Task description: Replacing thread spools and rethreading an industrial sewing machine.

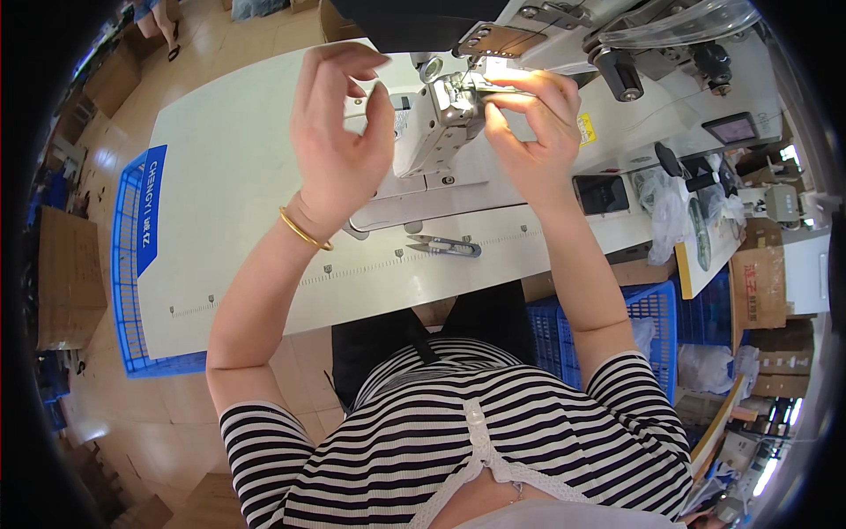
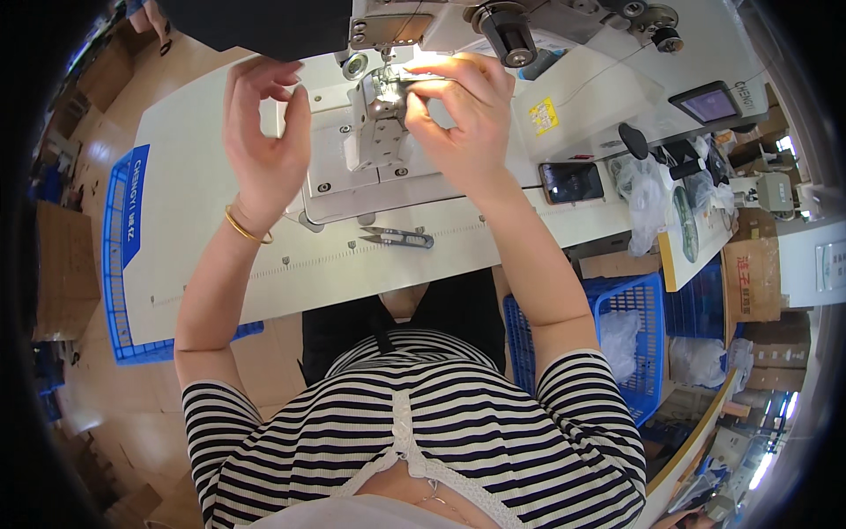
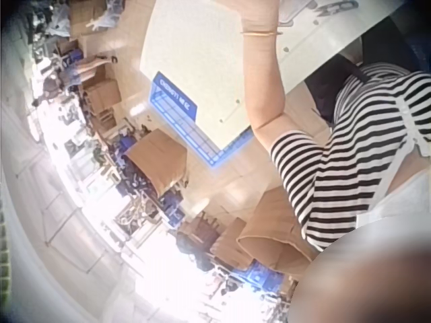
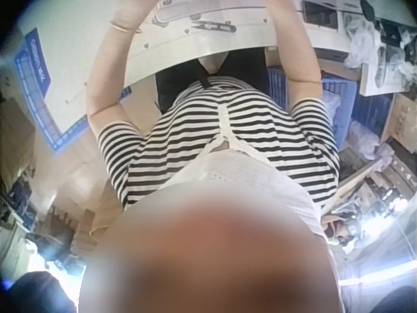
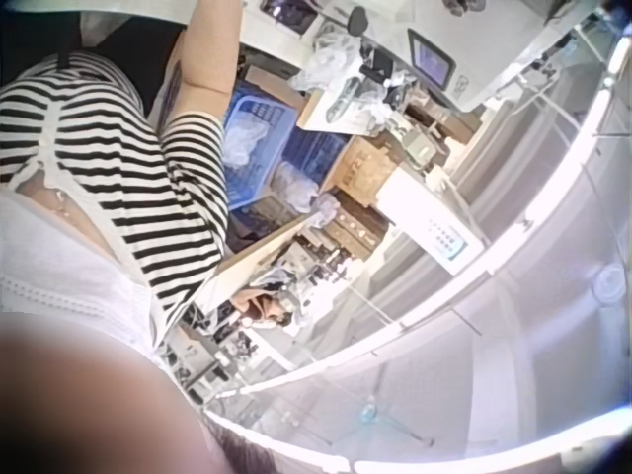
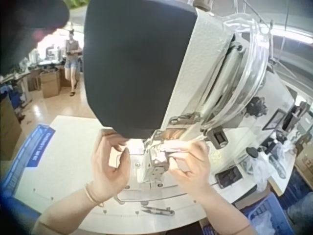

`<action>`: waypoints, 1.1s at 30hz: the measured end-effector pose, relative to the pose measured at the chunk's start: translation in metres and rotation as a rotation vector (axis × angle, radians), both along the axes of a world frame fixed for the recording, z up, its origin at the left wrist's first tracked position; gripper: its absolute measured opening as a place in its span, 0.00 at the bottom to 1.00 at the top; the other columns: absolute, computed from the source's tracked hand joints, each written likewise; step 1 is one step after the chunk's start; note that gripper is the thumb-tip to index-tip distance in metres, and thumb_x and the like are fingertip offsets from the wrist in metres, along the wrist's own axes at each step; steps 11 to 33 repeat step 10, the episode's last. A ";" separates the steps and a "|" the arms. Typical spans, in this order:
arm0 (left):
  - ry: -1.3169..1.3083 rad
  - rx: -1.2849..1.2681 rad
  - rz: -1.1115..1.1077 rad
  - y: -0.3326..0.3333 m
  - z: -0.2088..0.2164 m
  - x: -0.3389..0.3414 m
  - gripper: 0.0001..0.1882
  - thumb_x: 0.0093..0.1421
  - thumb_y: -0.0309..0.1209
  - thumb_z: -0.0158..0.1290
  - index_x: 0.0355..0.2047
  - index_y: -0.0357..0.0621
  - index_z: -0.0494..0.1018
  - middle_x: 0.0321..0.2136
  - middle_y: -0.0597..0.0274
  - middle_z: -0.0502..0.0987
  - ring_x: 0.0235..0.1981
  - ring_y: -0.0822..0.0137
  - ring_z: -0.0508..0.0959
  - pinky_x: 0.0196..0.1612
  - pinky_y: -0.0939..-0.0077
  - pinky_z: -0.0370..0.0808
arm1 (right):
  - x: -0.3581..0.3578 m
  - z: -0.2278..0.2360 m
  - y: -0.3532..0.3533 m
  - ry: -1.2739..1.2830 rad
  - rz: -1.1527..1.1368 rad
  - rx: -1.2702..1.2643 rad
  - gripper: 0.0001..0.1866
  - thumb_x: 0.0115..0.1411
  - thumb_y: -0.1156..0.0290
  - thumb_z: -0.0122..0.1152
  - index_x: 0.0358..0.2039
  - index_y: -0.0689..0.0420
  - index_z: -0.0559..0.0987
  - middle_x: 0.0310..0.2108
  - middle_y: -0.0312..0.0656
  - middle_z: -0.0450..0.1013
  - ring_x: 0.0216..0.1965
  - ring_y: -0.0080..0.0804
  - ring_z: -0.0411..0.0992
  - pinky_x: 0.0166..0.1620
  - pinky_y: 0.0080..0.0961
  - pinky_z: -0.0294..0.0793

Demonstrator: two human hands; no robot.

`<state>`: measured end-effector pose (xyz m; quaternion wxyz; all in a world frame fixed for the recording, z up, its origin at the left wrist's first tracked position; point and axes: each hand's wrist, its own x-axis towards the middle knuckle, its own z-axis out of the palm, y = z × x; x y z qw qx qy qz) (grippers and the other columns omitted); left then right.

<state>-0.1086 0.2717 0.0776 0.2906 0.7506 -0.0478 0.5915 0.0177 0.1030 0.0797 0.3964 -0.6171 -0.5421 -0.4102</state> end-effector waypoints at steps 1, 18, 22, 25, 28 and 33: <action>0.000 -0.042 -0.022 0.004 0.000 0.002 0.12 0.52 0.15 0.52 0.38 0.35 0.72 0.34 0.61 0.74 0.32 0.71 0.73 0.34 0.78 0.72 | -0.002 0.001 -0.002 0.001 0.005 0.001 0.08 0.40 0.80 0.63 0.23 0.53 0.77 0.35 0.28 0.77 0.39 0.30 0.68 0.46 0.27 0.60; 0.076 0.059 0.000 -0.011 0.002 0.007 0.16 0.49 0.22 0.59 0.40 0.43 0.73 0.35 0.61 0.74 0.30 0.66 0.75 0.33 0.74 0.72 | 0.000 0.000 -0.016 0.066 0.026 -0.149 0.08 0.40 0.79 0.62 0.22 0.52 0.74 0.37 0.28 0.77 0.40 0.31 0.68 0.44 0.28 0.60; 0.076 0.059 0.000 -0.011 0.002 0.007 0.16 0.49 0.22 0.59 0.40 0.43 0.73 0.35 0.61 0.74 0.30 0.66 0.75 0.33 0.74 0.72 | 0.000 0.000 -0.016 0.066 0.026 -0.149 0.08 0.40 0.79 0.62 0.22 0.52 0.74 0.37 0.28 0.77 0.40 0.31 0.68 0.44 0.28 0.60; 0.076 0.059 0.000 -0.011 0.002 0.007 0.16 0.49 0.22 0.59 0.40 0.43 0.73 0.35 0.61 0.74 0.30 0.66 0.75 0.33 0.74 0.72 | 0.000 0.000 -0.016 0.066 0.026 -0.149 0.08 0.40 0.79 0.62 0.22 0.52 0.74 0.37 0.28 0.77 0.40 0.31 0.68 0.44 0.28 0.60; 0.076 0.059 0.000 -0.011 0.002 0.007 0.16 0.49 0.22 0.59 0.40 0.43 0.73 0.35 0.61 0.74 0.30 0.66 0.75 0.33 0.74 0.72 | 0.000 0.000 -0.016 0.066 0.026 -0.149 0.08 0.40 0.79 0.62 0.22 0.52 0.74 0.37 0.28 0.77 0.40 0.31 0.68 0.44 0.28 0.60; 0.076 0.059 0.000 -0.011 0.002 0.007 0.16 0.49 0.22 0.59 0.40 0.43 0.73 0.35 0.61 0.74 0.30 0.66 0.75 0.33 0.74 0.72 | 0.000 0.000 -0.016 0.066 0.026 -0.149 0.08 0.40 0.79 0.62 0.22 0.52 0.74 0.37 0.28 0.77 0.40 0.31 0.68 0.44 0.28 0.60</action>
